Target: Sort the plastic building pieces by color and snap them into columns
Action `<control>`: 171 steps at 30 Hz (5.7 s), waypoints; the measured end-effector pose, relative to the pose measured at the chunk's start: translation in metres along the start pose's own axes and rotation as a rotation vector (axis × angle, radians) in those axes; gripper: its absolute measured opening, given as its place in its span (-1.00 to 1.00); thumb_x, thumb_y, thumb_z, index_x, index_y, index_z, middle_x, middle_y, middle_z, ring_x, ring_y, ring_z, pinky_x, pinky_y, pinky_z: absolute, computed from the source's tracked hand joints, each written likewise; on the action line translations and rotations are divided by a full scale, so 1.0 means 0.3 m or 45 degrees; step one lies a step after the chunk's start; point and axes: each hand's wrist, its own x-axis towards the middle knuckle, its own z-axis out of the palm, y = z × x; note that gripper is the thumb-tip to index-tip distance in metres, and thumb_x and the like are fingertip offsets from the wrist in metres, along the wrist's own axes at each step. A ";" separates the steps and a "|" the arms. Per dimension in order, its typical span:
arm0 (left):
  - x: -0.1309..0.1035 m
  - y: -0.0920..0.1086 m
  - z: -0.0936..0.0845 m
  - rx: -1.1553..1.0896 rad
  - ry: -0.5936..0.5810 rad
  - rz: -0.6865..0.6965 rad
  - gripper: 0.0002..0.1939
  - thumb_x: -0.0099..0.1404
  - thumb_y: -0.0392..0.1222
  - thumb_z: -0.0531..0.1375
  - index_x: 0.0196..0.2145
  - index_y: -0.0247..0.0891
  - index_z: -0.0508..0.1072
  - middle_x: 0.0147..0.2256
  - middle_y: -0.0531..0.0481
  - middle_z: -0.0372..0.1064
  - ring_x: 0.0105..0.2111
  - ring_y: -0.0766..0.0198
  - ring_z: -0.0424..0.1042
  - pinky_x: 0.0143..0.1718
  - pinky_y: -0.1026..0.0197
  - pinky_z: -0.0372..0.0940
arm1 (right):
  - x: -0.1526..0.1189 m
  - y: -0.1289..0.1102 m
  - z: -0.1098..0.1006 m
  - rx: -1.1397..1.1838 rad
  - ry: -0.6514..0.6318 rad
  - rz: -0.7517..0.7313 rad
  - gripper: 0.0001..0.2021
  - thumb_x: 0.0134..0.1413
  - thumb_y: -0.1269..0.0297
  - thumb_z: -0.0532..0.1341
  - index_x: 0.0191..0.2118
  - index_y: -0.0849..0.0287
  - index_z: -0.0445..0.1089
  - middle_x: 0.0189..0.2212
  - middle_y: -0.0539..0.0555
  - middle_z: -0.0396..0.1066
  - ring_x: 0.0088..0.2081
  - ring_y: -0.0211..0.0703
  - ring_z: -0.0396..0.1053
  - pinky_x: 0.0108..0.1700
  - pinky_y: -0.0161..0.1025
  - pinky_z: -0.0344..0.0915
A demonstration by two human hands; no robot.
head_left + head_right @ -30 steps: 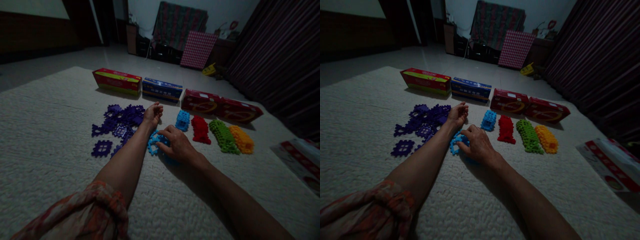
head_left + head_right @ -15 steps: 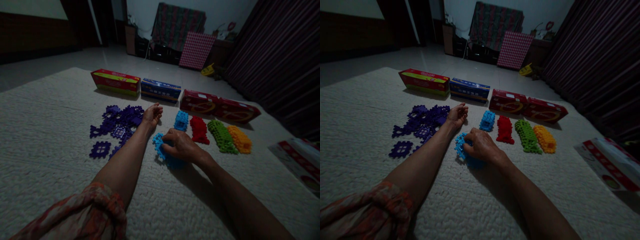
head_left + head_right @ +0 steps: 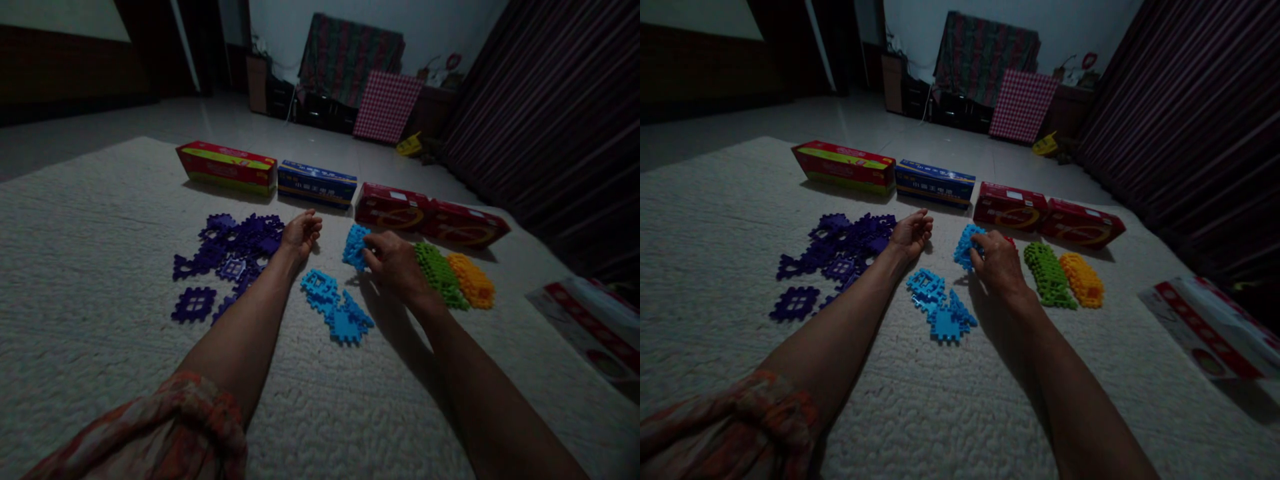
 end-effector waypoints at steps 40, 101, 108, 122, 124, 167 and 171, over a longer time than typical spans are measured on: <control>-0.008 0.000 0.006 -0.020 -0.007 -0.009 -0.70 0.15 -0.40 0.19 -0.13 -0.30 0.44 -0.55 0.10 0.42 -0.62 0.46 0.37 -0.57 0.44 0.16 | -0.023 -0.086 0.028 -0.077 -0.073 -0.126 -0.79 0.22 0.40 0.16 -0.09 0.20 0.48 -0.13 0.21 0.45 -0.11 0.01 0.36 -0.03 -0.12 0.22; -0.009 -0.006 0.010 0.037 -0.021 0.020 -0.67 0.11 -0.40 0.18 -0.13 -0.31 0.45 -0.55 0.07 0.43 -0.60 0.43 0.38 -0.58 0.43 0.15 | -0.030 -0.091 -0.062 -0.340 -0.836 0.277 -0.80 0.08 0.23 0.26 -0.29 0.23 0.59 -0.43 0.24 0.55 -0.35 -0.01 0.52 -0.37 -0.23 0.23; -0.018 -0.001 0.016 0.069 -0.006 0.006 -0.59 0.11 -0.39 0.23 -0.05 -0.28 0.46 -0.56 0.09 0.42 -0.61 0.44 0.37 -0.60 0.44 0.15 | -0.010 -0.087 -0.080 -0.345 -0.680 0.243 -0.74 0.15 0.20 0.19 -0.40 0.21 0.57 -0.42 0.21 0.55 -0.38 -0.06 0.47 -0.39 -0.23 0.14; -0.008 -0.007 0.010 0.061 -0.029 0.013 -0.65 0.13 -0.37 0.23 -0.08 -0.28 0.45 -0.56 0.10 0.42 -0.61 0.43 0.38 -0.60 0.44 0.16 | 0.002 -0.059 -0.044 -0.222 -0.225 0.222 -0.92 0.17 0.35 0.17 -0.25 0.16 0.41 -0.25 0.18 0.49 -0.26 -0.05 0.39 -0.26 -0.20 0.17; -0.008 -0.007 0.011 0.061 -0.028 0.015 -0.64 0.12 -0.37 0.23 -0.08 -0.28 0.45 -0.56 0.10 0.42 -0.61 0.44 0.38 -0.60 0.44 0.16 | 0.000 -0.044 -0.025 -0.202 -0.181 0.195 -0.92 0.18 0.34 0.16 -0.24 0.14 0.40 -0.22 0.18 0.47 -0.22 -0.02 0.38 -0.23 -0.19 0.20; -0.103 -0.067 0.003 0.411 0.011 0.214 -0.69 -0.02 -0.40 0.20 -0.24 -0.31 0.44 -0.51 0.09 0.42 -0.55 0.45 0.37 -0.51 0.41 0.17 | -0.192 -0.120 0.039 0.780 -0.015 0.300 -0.72 0.06 0.07 0.21 -0.25 0.18 0.49 -0.28 0.14 0.53 -0.27 -0.07 0.47 -0.19 -0.12 0.41; -0.169 -0.079 -0.025 0.451 -0.035 0.217 -0.71 -0.01 -0.41 0.18 -0.27 -0.32 0.45 -0.48 0.06 0.44 -0.53 0.42 0.40 -0.50 0.39 0.20 | -0.275 -0.118 0.031 0.798 -0.226 0.196 -0.52 -0.03 0.04 0.33 0.02 0.15 0.46 -0.01 0.24 0.48 -0.06 0.06 0.48 -0.01 0.01 0.44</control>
